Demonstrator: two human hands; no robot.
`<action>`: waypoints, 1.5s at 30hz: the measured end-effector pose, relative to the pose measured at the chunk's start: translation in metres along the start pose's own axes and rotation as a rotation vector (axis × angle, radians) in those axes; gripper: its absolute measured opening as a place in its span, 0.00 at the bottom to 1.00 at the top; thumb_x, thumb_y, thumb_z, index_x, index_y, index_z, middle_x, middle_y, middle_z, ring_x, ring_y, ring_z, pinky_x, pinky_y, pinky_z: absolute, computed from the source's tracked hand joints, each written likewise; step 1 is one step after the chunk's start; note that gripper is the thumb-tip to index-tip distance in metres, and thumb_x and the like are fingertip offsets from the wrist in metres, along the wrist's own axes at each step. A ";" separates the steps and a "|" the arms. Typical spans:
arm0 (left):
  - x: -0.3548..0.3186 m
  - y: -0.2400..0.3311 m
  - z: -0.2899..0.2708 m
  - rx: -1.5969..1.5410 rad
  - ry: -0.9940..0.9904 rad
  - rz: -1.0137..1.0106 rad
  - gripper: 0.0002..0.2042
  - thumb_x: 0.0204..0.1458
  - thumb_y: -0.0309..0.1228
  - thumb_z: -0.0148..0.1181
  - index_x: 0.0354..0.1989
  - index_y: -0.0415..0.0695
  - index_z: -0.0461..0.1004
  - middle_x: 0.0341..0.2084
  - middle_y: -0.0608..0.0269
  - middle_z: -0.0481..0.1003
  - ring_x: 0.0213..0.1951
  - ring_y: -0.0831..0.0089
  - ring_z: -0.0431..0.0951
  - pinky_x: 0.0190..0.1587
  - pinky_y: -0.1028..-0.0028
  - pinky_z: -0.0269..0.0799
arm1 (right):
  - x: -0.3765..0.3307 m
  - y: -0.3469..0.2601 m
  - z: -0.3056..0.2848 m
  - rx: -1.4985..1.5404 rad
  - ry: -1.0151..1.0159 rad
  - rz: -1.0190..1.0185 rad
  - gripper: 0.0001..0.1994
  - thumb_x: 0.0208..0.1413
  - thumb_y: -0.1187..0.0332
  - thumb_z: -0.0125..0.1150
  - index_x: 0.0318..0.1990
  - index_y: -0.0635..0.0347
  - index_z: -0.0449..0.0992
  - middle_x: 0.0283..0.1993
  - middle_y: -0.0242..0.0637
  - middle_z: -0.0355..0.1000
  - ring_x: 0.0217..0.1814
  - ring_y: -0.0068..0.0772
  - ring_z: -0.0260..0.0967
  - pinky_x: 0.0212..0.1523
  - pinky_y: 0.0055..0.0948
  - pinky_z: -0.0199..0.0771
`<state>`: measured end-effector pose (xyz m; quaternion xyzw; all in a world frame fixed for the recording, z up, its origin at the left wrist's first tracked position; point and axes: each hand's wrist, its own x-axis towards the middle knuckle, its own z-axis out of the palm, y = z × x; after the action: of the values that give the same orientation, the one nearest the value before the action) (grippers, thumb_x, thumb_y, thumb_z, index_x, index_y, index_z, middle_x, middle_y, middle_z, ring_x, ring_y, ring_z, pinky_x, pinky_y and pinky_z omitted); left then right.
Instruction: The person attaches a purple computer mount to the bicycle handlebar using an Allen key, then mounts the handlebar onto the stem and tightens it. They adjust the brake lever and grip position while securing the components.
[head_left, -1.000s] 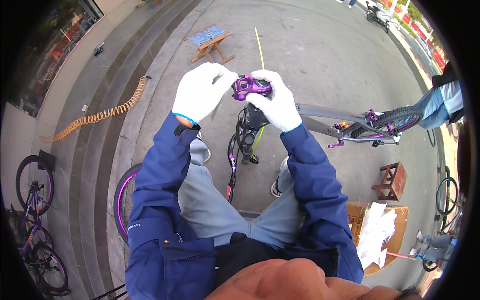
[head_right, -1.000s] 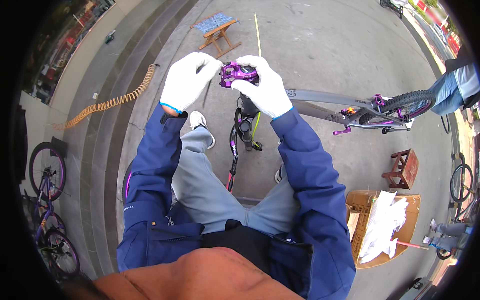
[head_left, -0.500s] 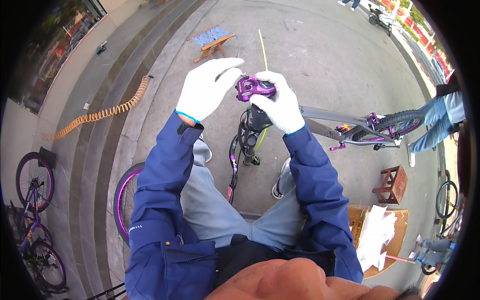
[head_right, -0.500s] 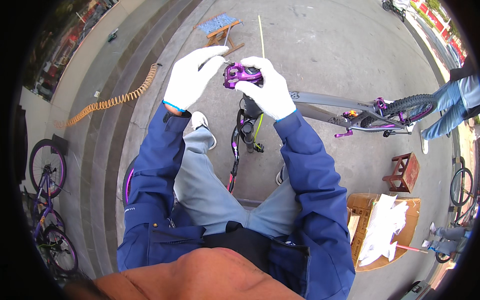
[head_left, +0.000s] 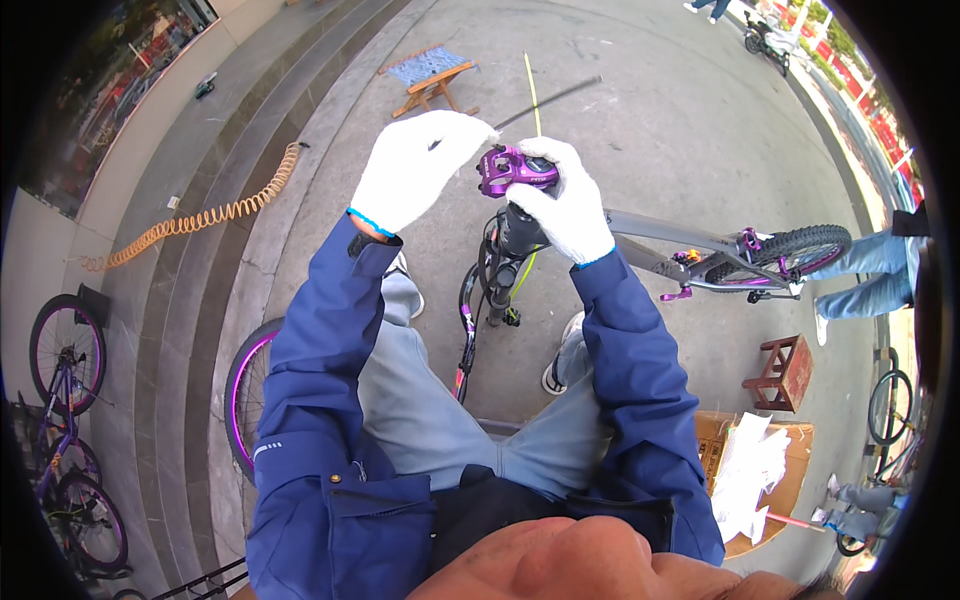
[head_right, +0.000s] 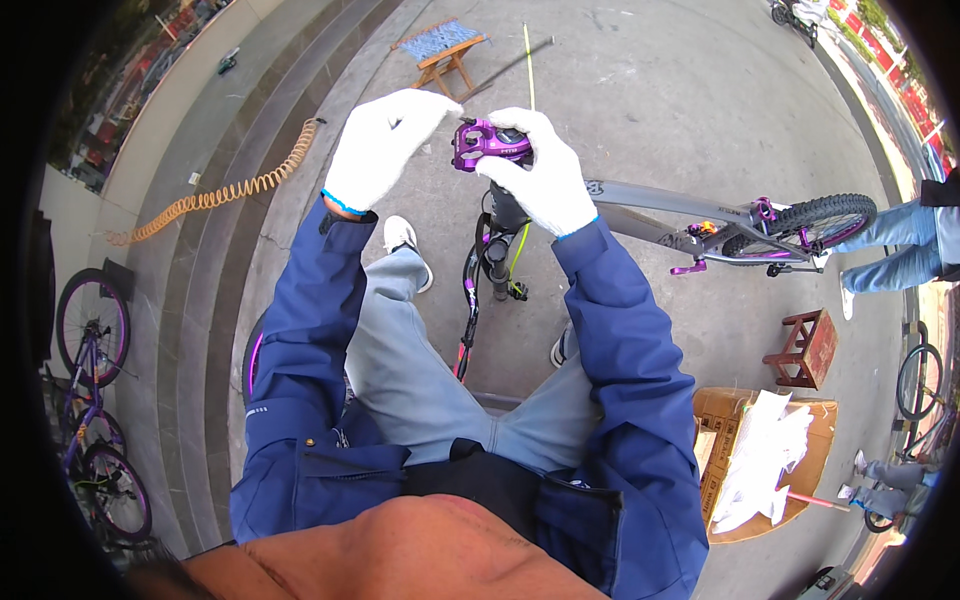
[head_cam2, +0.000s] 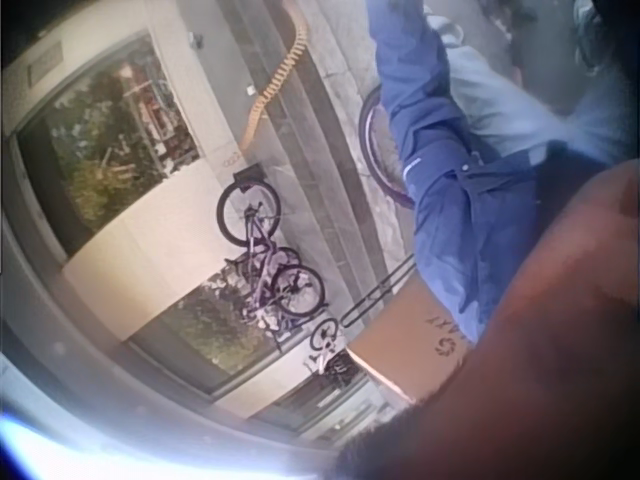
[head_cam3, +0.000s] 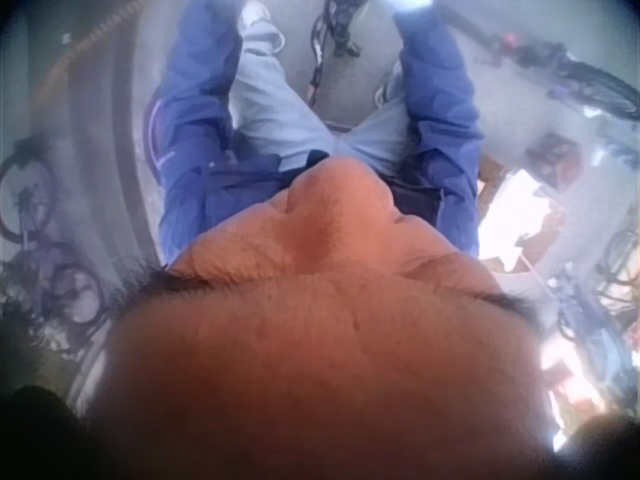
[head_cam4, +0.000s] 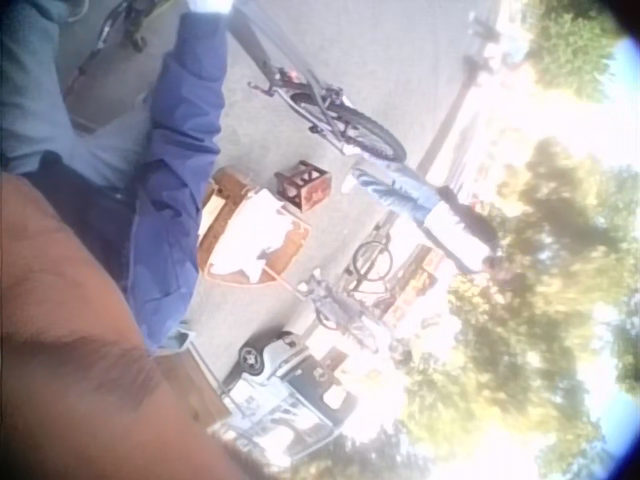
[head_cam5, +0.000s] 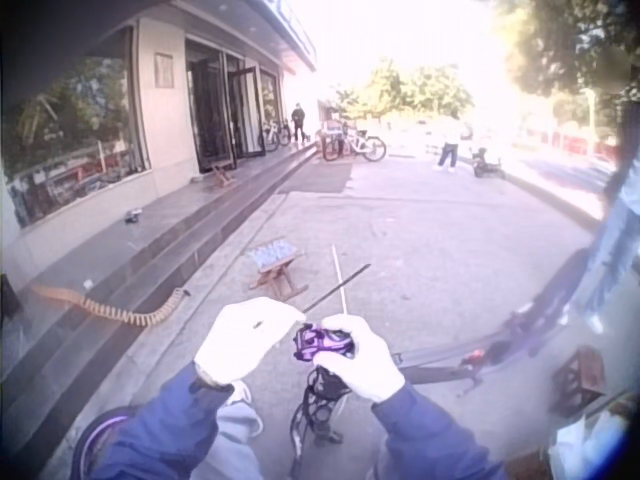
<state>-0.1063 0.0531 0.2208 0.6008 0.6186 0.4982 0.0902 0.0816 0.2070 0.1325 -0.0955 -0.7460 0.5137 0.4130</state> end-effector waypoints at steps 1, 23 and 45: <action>0.000 -0.001 0.001 0.064 0.020 0.023 0.11 0.68 0.34 0.68 0.51 0.43 0.89 0.44 0.58 0.86 0.42 0.67 0.85 0.48 0.69 0.80 | 0.000 0.000 0.000 -0.007 -0.002 -0.004 0.29 0.57 0.68 0.81 0.65 0.56 0.77 0.64 0.40 0.78 0.62 0.34 0.79 0.65 0.35 0.80; -0.048 -0.022 0.019 0.130 0.171 0.025 0.06 0.62 0.26 0.71 0.45 0.42 0.88 0.40 0.58 0.86 0.40 0.66 0.87 0.44 0.69 0.81 | -0.002 0.001 0.000 -0.045 0.001 -0.015 0.30 0.57 0.69 0.80 0.66 0.55 0.75 0.67 0.39 0.76 0.66 0.35 0.76 0.68 0.37 0.77; -0.071 0.001 0.032 -0.291 0.104 -0.444 0.08 0.72 0.30 0.63 0.45 0.39 0.85 0.26 0.63 0.82 0.25 0.80 0.79 0.29 0.75 0.73 | 0.000 -0.016 -0.004 -0.070 -0.046 0.079 0.31 0.57 0.70 0.81 0.67 0.59 0.74 0.66 0.40 0.76 0.68 0.32 0.74 0.71 0.35 0.75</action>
<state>-0.0642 0.0098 0.1714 0.4050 0.6607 0.5801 0.2509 0.0889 0.2023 0.1460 -0.1276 -0.7684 0.5051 0.3717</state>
